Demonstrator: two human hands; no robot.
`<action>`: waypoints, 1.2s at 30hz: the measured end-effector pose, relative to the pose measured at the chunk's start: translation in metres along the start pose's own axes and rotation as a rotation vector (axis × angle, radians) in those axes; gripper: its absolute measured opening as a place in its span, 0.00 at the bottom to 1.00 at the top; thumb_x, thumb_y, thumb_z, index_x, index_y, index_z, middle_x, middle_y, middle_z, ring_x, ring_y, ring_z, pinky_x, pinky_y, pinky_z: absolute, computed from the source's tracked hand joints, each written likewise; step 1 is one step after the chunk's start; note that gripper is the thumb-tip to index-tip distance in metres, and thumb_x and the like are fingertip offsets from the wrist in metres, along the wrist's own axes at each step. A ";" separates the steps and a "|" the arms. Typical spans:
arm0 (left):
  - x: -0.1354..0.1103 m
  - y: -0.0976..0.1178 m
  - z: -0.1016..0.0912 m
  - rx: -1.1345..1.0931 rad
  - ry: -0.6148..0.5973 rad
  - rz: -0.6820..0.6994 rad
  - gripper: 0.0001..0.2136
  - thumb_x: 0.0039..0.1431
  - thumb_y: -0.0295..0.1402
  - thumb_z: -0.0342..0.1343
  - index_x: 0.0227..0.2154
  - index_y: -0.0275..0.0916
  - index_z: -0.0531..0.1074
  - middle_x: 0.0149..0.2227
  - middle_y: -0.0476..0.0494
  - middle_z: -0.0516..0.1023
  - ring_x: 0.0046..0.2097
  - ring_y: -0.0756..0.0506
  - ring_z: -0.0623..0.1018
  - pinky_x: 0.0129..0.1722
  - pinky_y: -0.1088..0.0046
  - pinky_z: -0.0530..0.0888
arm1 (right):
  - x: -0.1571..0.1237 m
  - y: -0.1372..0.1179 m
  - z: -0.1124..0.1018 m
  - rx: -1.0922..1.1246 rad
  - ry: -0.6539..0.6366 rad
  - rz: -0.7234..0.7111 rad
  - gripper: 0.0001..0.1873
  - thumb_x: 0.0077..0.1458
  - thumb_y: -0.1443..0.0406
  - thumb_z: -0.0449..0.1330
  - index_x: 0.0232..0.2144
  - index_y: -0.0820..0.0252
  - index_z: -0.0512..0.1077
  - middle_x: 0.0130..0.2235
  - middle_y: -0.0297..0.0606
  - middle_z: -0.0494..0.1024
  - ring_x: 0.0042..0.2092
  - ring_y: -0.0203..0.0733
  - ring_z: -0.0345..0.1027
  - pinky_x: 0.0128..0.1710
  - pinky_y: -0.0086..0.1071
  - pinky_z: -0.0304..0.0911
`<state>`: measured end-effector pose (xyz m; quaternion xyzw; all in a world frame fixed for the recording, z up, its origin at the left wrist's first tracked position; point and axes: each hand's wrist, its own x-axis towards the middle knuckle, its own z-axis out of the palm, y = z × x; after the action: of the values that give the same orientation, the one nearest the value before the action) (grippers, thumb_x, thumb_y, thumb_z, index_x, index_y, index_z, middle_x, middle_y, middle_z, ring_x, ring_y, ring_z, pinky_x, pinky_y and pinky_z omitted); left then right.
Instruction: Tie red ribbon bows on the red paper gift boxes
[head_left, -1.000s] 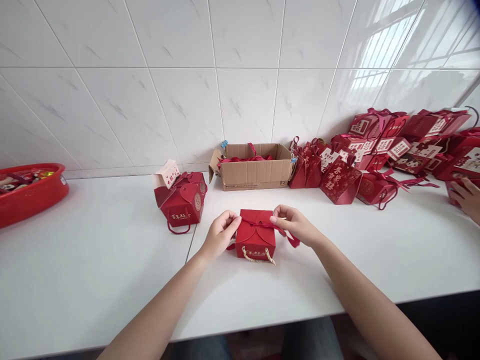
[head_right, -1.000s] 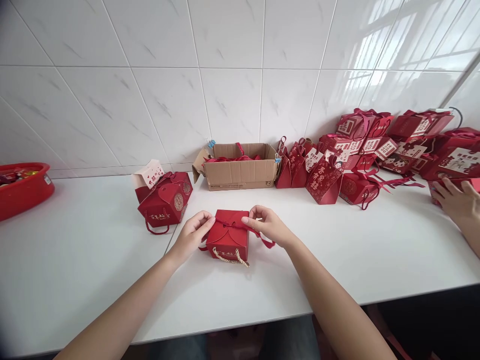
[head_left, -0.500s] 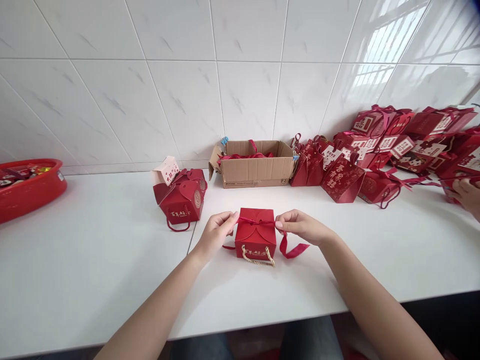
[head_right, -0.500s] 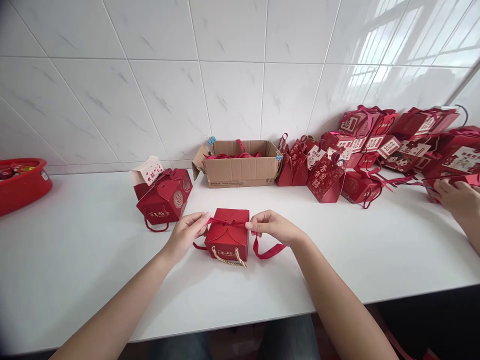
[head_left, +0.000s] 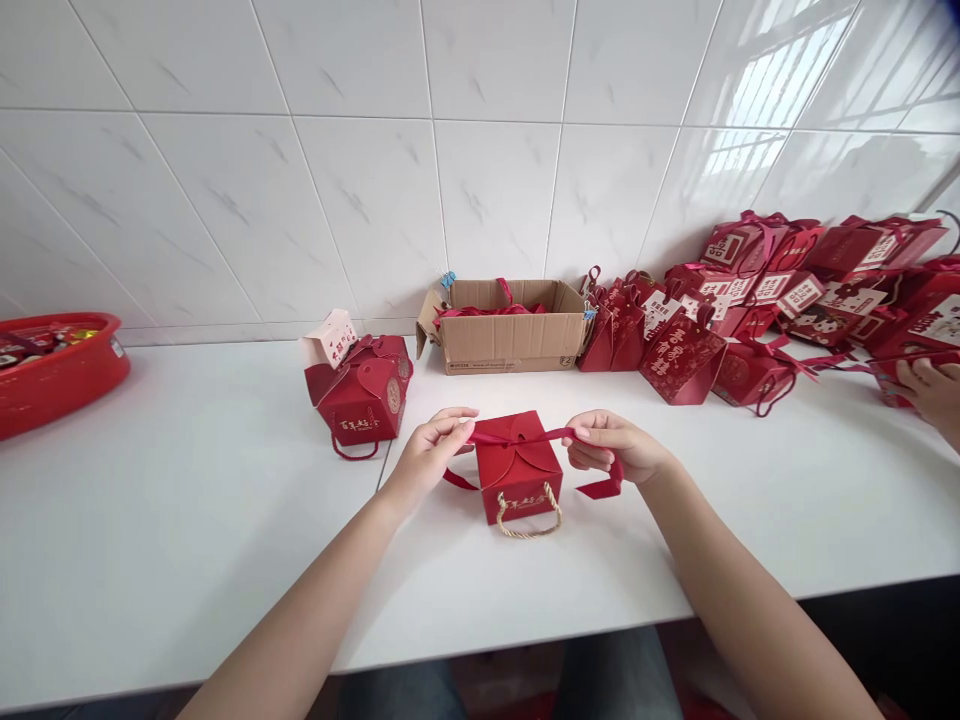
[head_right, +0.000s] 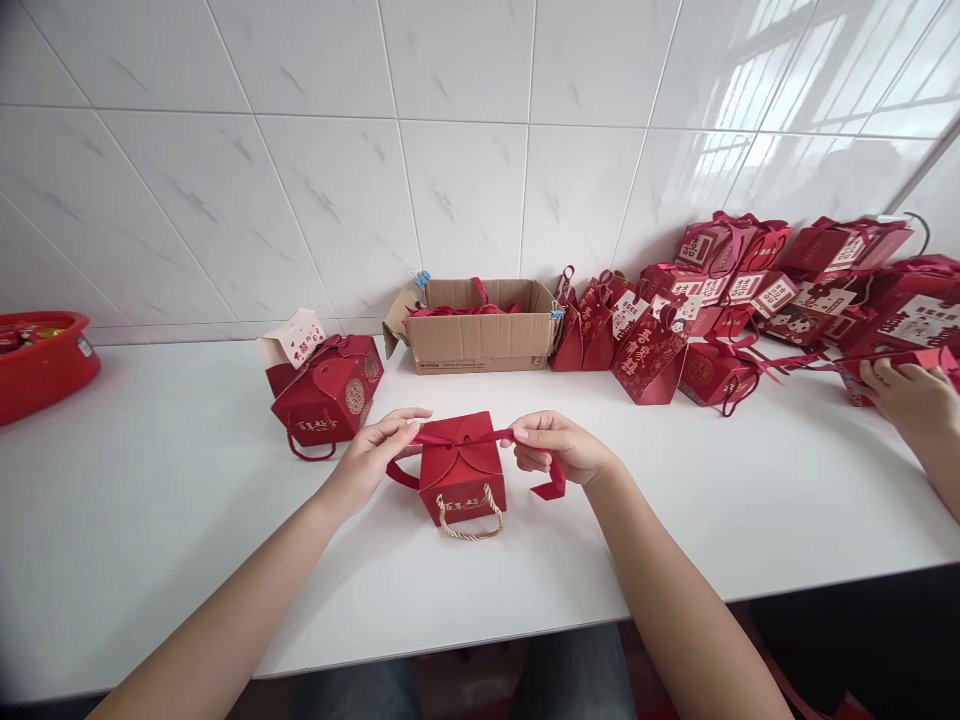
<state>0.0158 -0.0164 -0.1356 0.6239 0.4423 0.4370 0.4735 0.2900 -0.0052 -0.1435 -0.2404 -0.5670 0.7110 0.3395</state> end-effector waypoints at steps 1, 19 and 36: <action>0.000 0.000 0.000 -0.025 -0.018 -0.008 0.15 0.58 0.45 0.54 0.26 0.38 0.73 0.54 0.43 0.69 0.51 0.43 0.72 0.53 0.69 0.68 | -0.001 0.001 0.000 -0.003 0.000 -0.016 0.18 0.53 0.57 0.63 0.18 0.61 0.67 0.15 0.26 0.60 0.19 0.29 0.48 0.22 0.28 0.44; -0.003 0.013 0.017 0.495 0.245 0.458 0.06 0.58 0.38 0.54 0.34 0.41 0.67 0.48 0.41 0.72 0.54 0.41 0.70 0.55 0.63 0.65 | 0.003 0.000 0.036 -0.288 0.327 -0.298 0.12 0.55 0.56 0.61 0.37 0.56 0.78 0.29 0.34 0.72 0.30 0.36 0.64 0.32 0.31 0.62; 0.017 0.072 0.062 0.359 0.005 0.253 0.10 0.56 0.39 0.57 0.29 0.38 0.76 0.33 0.45 0.80 0.39 0.45 0.77 0.43 0.69 0.72 | 0.009 -0.004 0.042 -0.325 0.471 -0.185 0.23 0.49 0.48 0.62 0.37 0.60 0.70 0.16 0.24 0.61 0.19 0.29 0.52 0.19 0.25 0.52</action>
<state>0.0891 -0.0241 -0.0739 0.7476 0.4324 0.4087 0.2952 0.2546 -0.0246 -0.1290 -0.3971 -0.5987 0.5016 0.4819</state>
